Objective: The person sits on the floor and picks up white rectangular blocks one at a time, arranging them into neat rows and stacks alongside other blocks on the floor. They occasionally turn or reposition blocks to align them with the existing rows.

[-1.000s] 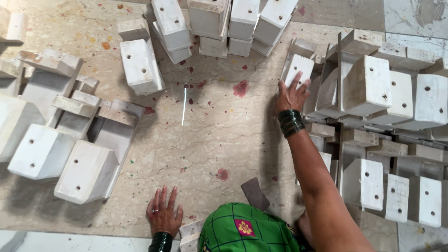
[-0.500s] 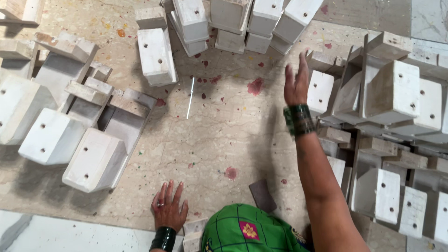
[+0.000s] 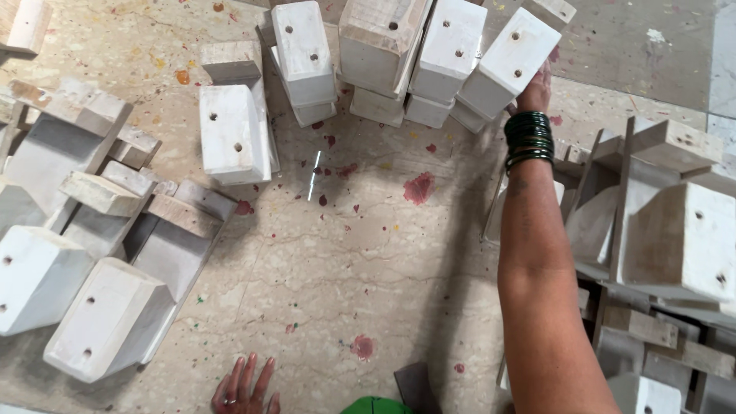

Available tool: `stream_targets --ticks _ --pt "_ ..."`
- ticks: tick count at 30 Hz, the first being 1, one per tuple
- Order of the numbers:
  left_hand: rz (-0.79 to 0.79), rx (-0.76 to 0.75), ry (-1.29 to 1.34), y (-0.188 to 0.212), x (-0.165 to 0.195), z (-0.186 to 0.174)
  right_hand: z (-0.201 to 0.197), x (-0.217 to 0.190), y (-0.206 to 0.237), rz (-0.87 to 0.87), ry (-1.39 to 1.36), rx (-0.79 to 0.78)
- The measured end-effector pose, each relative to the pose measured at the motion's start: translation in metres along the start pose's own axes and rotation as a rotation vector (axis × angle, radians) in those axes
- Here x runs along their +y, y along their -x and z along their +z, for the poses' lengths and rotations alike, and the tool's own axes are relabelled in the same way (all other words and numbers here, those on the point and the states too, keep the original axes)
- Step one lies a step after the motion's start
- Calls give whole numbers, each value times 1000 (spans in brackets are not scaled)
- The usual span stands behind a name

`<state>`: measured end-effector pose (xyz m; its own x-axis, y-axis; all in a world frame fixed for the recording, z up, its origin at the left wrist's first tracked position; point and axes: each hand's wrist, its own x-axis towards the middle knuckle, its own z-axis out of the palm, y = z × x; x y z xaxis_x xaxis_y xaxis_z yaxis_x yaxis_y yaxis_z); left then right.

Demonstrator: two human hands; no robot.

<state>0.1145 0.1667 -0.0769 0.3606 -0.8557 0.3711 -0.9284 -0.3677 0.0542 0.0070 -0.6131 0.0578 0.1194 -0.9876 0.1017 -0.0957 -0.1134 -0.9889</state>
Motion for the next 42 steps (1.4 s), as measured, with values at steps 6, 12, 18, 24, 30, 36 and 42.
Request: stream_targets --ticks 6,12,18,24,30,36,42 --pt "63 -178 -88 14 -12 2 -19 18 -13 -832 1129 -291" --pt "4 -200 -8 16 -8 1 -21 11 5 30 324 -56" --pt "-1 21 48 3 0 7 -47 -4 30 -336 892 -313" --pt "-132 -139 189 -5 11 -19 -44 -15 33 275 264 1" --pt "-123 -146 197 -18 17 -33 -39 -40 71 -386 486 6" --pt "-165 -198 189 -27 22 -43 -4 -68 113 -161 897 -41" --pt "-171 -233 182 -32 25 -52 -33 -45 164 -325 742 -74"
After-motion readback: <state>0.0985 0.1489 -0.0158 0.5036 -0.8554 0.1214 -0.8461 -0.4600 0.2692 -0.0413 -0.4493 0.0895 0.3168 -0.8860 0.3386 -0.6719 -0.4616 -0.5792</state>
